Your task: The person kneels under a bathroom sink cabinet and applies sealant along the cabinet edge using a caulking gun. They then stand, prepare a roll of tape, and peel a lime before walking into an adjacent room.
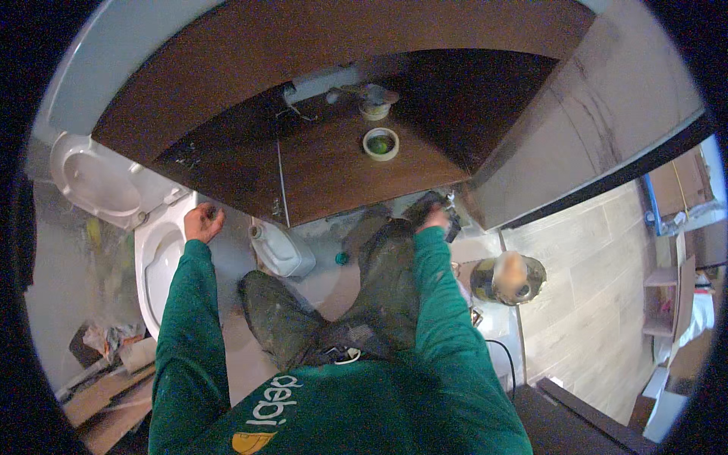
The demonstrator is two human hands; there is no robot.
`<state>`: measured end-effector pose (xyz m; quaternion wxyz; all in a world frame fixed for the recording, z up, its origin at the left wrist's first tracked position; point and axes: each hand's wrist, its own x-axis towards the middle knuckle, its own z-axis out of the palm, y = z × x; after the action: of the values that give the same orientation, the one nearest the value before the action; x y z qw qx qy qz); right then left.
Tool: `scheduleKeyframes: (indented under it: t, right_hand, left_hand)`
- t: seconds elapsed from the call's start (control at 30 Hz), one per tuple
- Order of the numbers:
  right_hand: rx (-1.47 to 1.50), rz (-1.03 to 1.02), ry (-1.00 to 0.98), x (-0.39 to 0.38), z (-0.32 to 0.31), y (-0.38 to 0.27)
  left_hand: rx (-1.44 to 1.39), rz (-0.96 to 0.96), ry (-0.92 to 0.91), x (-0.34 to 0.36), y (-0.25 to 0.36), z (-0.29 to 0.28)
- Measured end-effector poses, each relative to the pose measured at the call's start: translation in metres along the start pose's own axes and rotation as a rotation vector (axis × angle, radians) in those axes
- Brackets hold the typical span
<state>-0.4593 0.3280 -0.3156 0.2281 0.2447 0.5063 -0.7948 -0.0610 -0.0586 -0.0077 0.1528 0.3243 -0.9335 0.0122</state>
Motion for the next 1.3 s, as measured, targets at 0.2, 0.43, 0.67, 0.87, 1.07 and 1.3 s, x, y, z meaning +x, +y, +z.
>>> scheduleKeyframes:
  t: [0.2,0.43,0.67,0.87,1.07,1.3]
  right_hand:
    - [-0.016,0.125,0.071,0.021,0.014,-0.035]
    - [-0.475,-0.299,-0.298,-0.026,0.066,0.135]
    - [0.23,0.237,-0.139,0.005,0.023,0.017]
    - [0.024,0.399,-0.123,-0.132,0.118,0.141]
    - [0.231,0.323,-0.115,-0.111,0.091,0.035]
    - [0.098,0.463,-0.17,-0.187,0.142,0.128]
  left_hand:
    - [-0.059,0.005,0.051,0.001,0.005,-0.004]
    - [-0.022,-0.033,0.064,0.002,0.001,0.001]
    - [-0.106,-0.029,0.11,0.001,-0.004,0.004]
    - [-0.116,-0.085,0.051,0.004,-0.001,0.002]
    - [-0.257,-0.05,0.143,0.002,-0.003,0.004]
    - [-0.154,-0.03,0.107,0.004,-0.003,0.001]
